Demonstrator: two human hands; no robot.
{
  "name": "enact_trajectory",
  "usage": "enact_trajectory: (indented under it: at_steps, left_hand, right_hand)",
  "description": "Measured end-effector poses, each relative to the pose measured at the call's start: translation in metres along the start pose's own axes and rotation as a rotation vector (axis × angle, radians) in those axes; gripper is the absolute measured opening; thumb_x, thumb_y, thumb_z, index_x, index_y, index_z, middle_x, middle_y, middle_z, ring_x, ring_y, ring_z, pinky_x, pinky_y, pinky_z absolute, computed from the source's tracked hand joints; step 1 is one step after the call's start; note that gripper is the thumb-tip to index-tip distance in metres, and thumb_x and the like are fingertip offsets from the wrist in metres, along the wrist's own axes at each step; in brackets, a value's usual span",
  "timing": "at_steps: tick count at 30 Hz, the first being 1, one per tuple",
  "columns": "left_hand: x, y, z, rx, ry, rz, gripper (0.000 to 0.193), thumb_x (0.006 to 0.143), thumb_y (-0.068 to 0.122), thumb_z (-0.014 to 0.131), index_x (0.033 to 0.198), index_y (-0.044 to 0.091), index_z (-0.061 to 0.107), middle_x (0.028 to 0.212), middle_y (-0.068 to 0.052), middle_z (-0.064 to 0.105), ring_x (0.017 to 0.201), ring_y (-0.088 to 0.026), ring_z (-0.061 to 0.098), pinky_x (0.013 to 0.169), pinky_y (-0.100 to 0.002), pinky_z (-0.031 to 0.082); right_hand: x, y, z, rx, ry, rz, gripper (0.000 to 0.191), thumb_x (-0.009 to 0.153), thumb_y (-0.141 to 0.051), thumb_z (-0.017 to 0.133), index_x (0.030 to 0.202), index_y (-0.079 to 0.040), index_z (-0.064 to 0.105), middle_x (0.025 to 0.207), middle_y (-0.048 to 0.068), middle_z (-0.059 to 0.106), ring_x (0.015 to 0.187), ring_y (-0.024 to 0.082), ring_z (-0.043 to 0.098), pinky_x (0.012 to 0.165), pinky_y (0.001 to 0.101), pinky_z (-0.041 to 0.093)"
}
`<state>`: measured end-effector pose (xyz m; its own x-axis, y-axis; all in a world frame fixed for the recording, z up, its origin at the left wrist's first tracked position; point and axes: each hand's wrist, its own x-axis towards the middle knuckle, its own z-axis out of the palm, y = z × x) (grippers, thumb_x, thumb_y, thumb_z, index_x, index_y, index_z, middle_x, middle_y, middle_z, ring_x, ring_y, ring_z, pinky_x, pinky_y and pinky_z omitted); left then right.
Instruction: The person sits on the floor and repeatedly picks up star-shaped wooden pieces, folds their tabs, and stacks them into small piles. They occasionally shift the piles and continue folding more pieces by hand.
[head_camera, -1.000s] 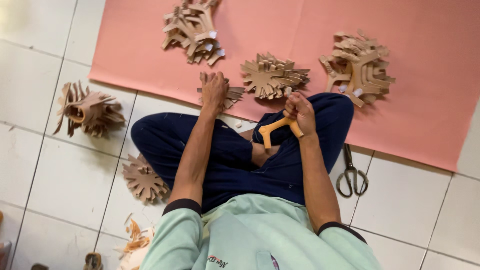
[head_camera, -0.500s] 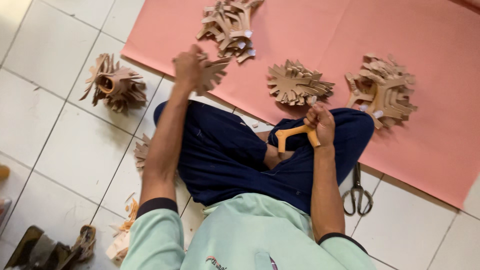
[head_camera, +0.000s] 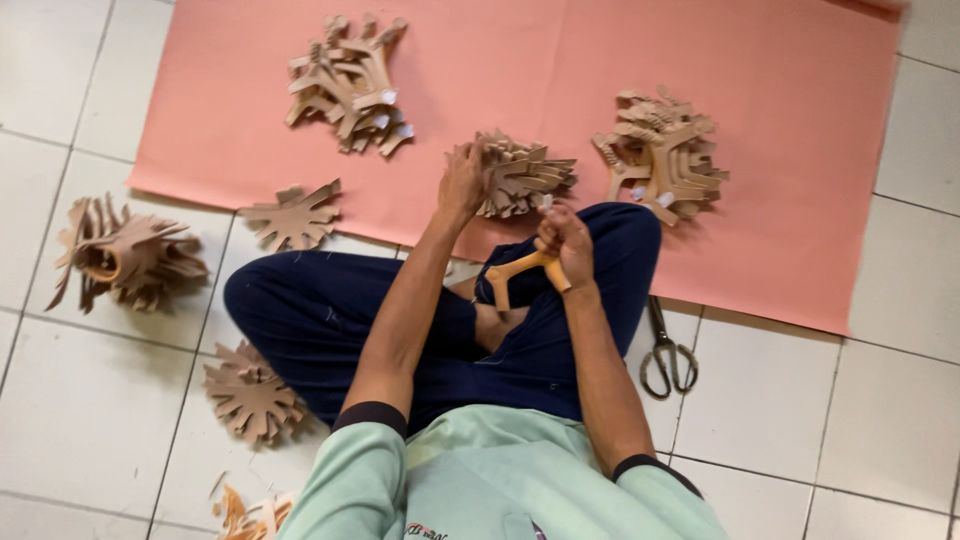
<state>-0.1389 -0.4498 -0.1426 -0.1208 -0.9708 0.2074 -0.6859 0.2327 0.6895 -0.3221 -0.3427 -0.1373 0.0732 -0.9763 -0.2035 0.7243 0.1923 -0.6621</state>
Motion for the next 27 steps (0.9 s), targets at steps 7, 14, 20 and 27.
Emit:
enact_trajectory:
  at_steps: [7, 14, 20, 27]
  left_hand:
    - [-0.004, 0.004, -0.003, 0.049, 0.006, -0.043, 0.016, 0.097, 0.015, 0.070, 0.108, 0.008, 0.060, 0.095, -0.013, 0.075, 0.084, -0.031, 0.072, 0.094, -0.049, 0.052]
    - [-0.018, -0.076, -0.143, 0.022, -0.227, -0.204, 0.019, 0.096, 0.014, 0.074, 0.107, 0.001, 0.064, 0.092, -0.017, 0.076, 0.082, -0.030, 0.076, 0.072, -0.042, 0.060]
    - [-0.009, -0.065, -0.137, 0.244, -0.046, -0.186, 0.051, 0.087, 0.022, 0.083, 0.127, -0.002, 0.063, 0.120, -0.024, 0.068, 0.106, -0.035, 0.067, 0.091, -0.044, 0.053]
    - [0.011, 0.007, 0.005, 0.095, -0.062, 0.062, 0.037, 0.093, 0.017, 0.071, 0.127, 0.006, 0.061, 0.128, -0.019, 0.064, 0.114, -0.041, 0.061, 0.094, -0.048, 0.049]
  right_hand:
    - [0.008, -0.004, -0.004, 0.043, -0.020, 0.021, 0.012, 0.102, -0.012, 0.061, 0.106, -0.001, 0.062, 0.069, -0.006, 0.036, 0.054, 0.004, 0.028, 0.049, 0.0215, 0.025]
    - [0.008, 0.001, -0.011, 0.033, -0.029, 0.038, 0.011, 0.103, -0.012, 0.060, 0.104, -0.001, 0.062, 0.068, -0.006, 0.036, 0.054, 0.004, 0.028, 0.049, 0.0210, 0.026]
    - [0.010, 0.003, -0.010, 0.075, -0.050, 0.017, 0.008, 0.103, -0.010, 0.062, 0.105, -0.003, 0.060, 0.069, -0.005, 0.037, 0.054, 0.004, 0.028, 0.049, 0.0206, 0.026]
    - [0.004, 0.001, -0.007, -0.009, -0.028, 0.001, 0.011, 0.101, -0.009, 0.063, 0.104, 0.001, 0.064, 0.067, -0.006, 0.037, 0.053, 0.003, 0.028, 0.049, 0.0209, 0.025]
